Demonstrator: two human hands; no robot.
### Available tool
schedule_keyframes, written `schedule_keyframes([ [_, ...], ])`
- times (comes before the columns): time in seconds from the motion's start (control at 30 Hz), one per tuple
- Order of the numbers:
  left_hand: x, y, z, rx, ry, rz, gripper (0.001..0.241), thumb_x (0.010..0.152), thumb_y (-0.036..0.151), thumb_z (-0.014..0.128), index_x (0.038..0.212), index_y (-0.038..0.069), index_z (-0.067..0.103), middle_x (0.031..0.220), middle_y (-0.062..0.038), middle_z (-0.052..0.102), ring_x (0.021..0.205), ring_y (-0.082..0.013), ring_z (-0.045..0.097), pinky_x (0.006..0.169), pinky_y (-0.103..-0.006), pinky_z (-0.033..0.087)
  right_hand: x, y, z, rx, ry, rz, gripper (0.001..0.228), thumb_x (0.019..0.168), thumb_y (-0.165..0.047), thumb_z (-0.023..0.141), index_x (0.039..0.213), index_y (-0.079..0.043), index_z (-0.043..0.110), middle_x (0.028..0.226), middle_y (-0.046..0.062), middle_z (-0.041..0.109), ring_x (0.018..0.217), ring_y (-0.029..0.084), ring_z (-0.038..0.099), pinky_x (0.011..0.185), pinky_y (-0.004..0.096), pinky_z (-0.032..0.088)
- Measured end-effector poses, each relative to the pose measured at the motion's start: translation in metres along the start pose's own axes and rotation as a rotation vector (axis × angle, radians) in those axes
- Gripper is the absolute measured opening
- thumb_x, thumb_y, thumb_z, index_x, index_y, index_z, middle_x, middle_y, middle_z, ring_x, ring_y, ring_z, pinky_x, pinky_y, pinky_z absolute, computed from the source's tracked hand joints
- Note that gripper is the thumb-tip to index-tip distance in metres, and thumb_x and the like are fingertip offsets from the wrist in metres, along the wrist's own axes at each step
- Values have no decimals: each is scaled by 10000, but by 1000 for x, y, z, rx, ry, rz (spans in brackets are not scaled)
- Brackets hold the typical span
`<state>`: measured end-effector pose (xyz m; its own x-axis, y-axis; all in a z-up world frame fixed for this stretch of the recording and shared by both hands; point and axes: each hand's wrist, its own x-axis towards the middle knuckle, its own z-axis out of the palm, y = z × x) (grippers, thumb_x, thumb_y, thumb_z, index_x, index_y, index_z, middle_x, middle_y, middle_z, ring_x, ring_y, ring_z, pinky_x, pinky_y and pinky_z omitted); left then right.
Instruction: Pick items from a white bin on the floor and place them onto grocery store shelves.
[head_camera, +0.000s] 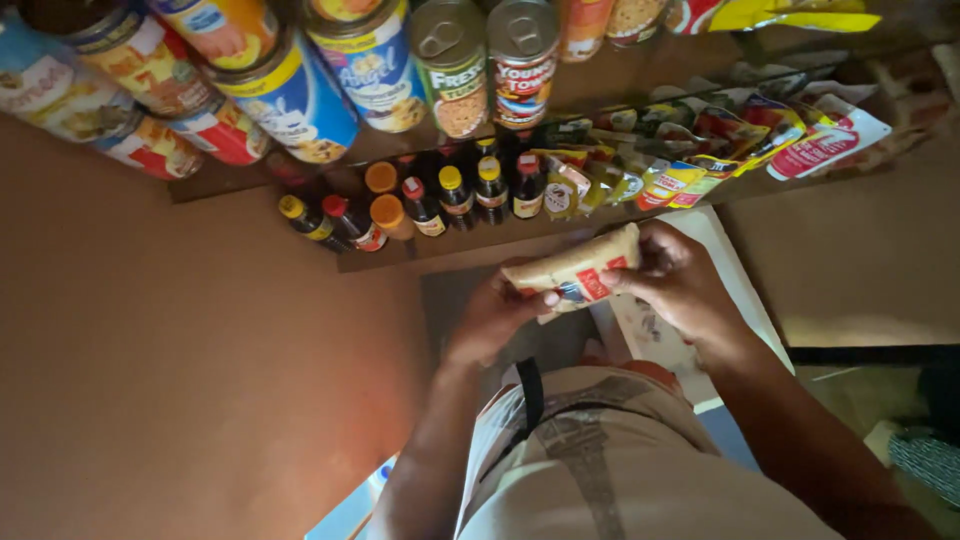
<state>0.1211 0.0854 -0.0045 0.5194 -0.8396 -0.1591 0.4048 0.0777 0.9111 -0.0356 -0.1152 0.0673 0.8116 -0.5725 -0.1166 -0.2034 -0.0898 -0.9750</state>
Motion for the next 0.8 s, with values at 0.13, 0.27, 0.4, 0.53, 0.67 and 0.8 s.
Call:
schedule_keyframes([
  [0.13, 0, 20, 12, -125, -108, 6, 534, 849, 144, 852, 1293, 35, 577, 1128, -55, 683, 997, -144, 656, 848, -313, 569, 0, -35, -2, 9, -110, -79, 391, 797, -151, 856, 1104, -25, 649, 913, -33, 642, 817, 59, 599, 705, 254, 522],
  [0.27, 8, 0, 6, -38, -257, 39, 477, 940, 132, 837, 1307, -44, 589, 1214, -120, 689, 1132, -200, 648, 994, -362, 558, 3, -32, -12, -24, -109, -66, 308, 875, -206, 818, 1102, -32, 702, 915, -23, 666, 817, 59, 581, 722, 258, 508],
  [0.4, 9, 36, 35, -221, -386, -118, 550, 853, 188, 840, 1288, 38, 538, 1233, -81, 681, 1155, -207, 673, 1012, -410, 585, 7, -39, -24, -52, -209, -108, 351, 835, -210, 832, 1132, -52, 733, 977, -10, 741, 886, 77, 659, 776, 268, 550],
  [0.53, 15, 42, 72, 385, -291, 242, 715, 830, 206, 850, 1426, 54, 487, 1316, -94, 633, 1203, -184, 608, 1042, -376, 514, 6, -45, -23, -426, -255, -477, 408, 765, -198, 899, 1115, -74, 728, 1039, 31, 758, 938, 135, 708, 829, 302, 569],
  [0.67, 16, 50, 87, 433, -124, 123, 497, 872, 187, 842, 1304, 25, 656, 1171, -98, 755, 1055, -191, 704, 956, -363, 591, 5, -71, -26, -325, -214, -512, 574, 760, -174, 874, 1276, -23, 674, 1133, 67, 720, 1038, 171, 675, 902, 336, 537],
  [0.8, 20, 29, 81, -9, -121, 26, 440, 920, 161, 792, 1302, 5, 636, 1188, -70, 719, 1046, -146, 704, 934, -345, 632, 7, -41, -37, -219, -193, -151, 382, 823, -179, 820, 1175, -74, 716, 1120, 6, 730, 864, 117, 709, 759, 287, 597],
])
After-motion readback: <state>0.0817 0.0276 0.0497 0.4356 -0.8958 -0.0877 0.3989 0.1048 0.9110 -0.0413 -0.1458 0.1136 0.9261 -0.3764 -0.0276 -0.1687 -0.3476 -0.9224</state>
